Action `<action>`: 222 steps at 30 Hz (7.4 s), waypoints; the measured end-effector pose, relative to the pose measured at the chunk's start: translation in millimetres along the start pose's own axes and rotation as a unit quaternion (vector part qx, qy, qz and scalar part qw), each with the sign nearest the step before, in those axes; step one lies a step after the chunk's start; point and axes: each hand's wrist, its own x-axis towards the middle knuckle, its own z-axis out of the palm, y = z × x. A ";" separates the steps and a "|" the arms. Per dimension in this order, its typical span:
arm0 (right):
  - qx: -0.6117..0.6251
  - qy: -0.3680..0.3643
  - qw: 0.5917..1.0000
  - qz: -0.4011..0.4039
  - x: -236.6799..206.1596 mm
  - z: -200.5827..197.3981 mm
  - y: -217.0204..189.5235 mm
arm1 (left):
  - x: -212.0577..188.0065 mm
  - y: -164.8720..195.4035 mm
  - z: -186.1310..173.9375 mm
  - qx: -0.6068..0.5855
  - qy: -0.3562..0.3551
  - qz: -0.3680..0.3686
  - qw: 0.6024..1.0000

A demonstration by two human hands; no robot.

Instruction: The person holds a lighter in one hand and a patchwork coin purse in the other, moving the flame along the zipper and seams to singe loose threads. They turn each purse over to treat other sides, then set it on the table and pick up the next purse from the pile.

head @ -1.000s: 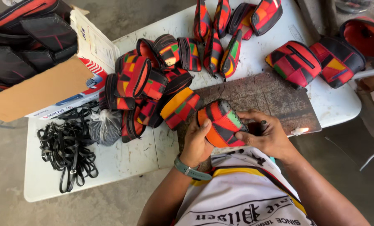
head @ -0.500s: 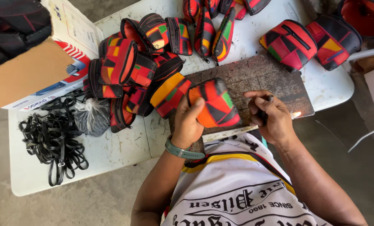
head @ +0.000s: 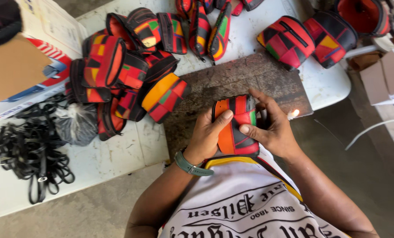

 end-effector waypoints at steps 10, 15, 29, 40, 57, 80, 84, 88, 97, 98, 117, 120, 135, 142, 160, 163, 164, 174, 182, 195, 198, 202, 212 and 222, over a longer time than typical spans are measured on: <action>0.098 0.027 0.991 0.089 -52.6 -39.0 11.2 | 3.7 16.4 18.1 0.431 -0.075 0.217 0.873; -0.032 0.113 0.989 0.095 -67.1 -58.3 22.7 | 29.5 -28.2 34.7 0.439 -0.116 0.112 0.884; -0.129 0.260 0.954 0.073 -76.5 -81.9 67.1 | 64.8 -95.7 52.5 0.415 -0.129 0.101 0.895; -0.098 0.292 0.948 0.085 -71.3 -82.5 68.9 | 77.6 -100.1 55.7 0.408 -0.130 0.066 0.901; -0.121 0.210 0.965 0.104 -72.5 -91.7 63.3 | 65.5 -96.0 47.0 0.400 -0.150 0.086 0.900; -0.158 0.197 0.961 0.116 -63.1 -93.0 57.6 | 64.9 -99.0 50.4 0.421 -0.122 0.075 0.896; -0.142 0.167 0.972 0.086 -73.2 -91.6 47.9 | 46.5 -81.1 53.8 0.369 -0.142 0.125 0.910; -0.189 0.130 0.970 0.074 -76.7 -84.3 37.3 | 32.0 -61.4 52.1 0.417 -0.206 0.234 0.854; -0.063 -0.011 0.998 -0.012 -49.2 -62.6 -3.5 | 10.4 1.5 14.0 0.325 0.051 0.119 0.937; -0.065 0.009 0.998 0.016 -47.5 -59.2 -2.0 | 10.3 4.0 10.4 0.305 0.052 0.125 0.943; 0.103 0.005 0.983 0.154 -60.7 -77.1 48.0 | 25.6 -11.4 -28.4 0.177 -0.131 -0.017 0.975; 0.147 0.019 0.977 0.155 -59.3 -81.2 57.1 | 29.0 -25.2 -28.8 0.192 -0.115 0.003 0.975; 0.038 0.147 0.978 0.141 -96.8 -132.6 69.0 | 69.2 -96.0 29.2 0.224 -0.115 -0.001 0.968; 0.046 0.176 0.970 0.160 -115.2 -151.9 77.4 | 78.0 -109.3 51.1 0.370 -0.116 0.057 0.920; -0.021 0.151 0.979 0.138 -118.3 -162.7 67.0 | 65.1 -104.0 49.0 0.344 -0.149 -0.029 0.927; -0.040 0.152 0.982 0.105 -106.9 -158.2 62.9 | 56.4 -97.2 45.9 0.374 -0.152 -0.053 0.913; -0.043 0.152 0.981 0.109 -103.4 -156.9 62.1 | 54.8 -95.1 45.7 0.377 -0.153 -0.015 0.913; 0.172 0.104 0.973 0.112 -103.5 -151.0 47.8 | 45.7 -71.1 28.9 0.268 -0.164 -0.003 0.949; 0.331 -0.007 0.941 0.069 -60.0 -108.7 29.8 | 29.9 -14.4 -11.7 0.227 -0.053 0.043 0.972; 0.363 -0.402 0.807 -0.233 -59.5 -9.2 -110.4 | 15.4 7.9 -91.8 0.613 -0.058 0.290 0.732; 0.357 -0.382 0.818 -0.240 -46.2 -7.1 -121.5 | 9.3 6.0 -98.9 0.609 -0.089 0.224 0.755; 0.341 -0.396 0.818 -0.242 -39.6 -0.9 -130.5 | 5.4 17.7 -102.0 0.608 -0.014 0.218 0.763; 0.288 -0.369 0.848 -0.250 -46.3 -26.0 -117.5 | 26.8 14.1 -96.6 0.606 0.031 0.167 0.777; -0.200 -0.079 0.966 -0.142 39.1 -14.9 -25.7 | 7.8 84.4 -60.6 0.577 -0.208 0.194 0.765</action>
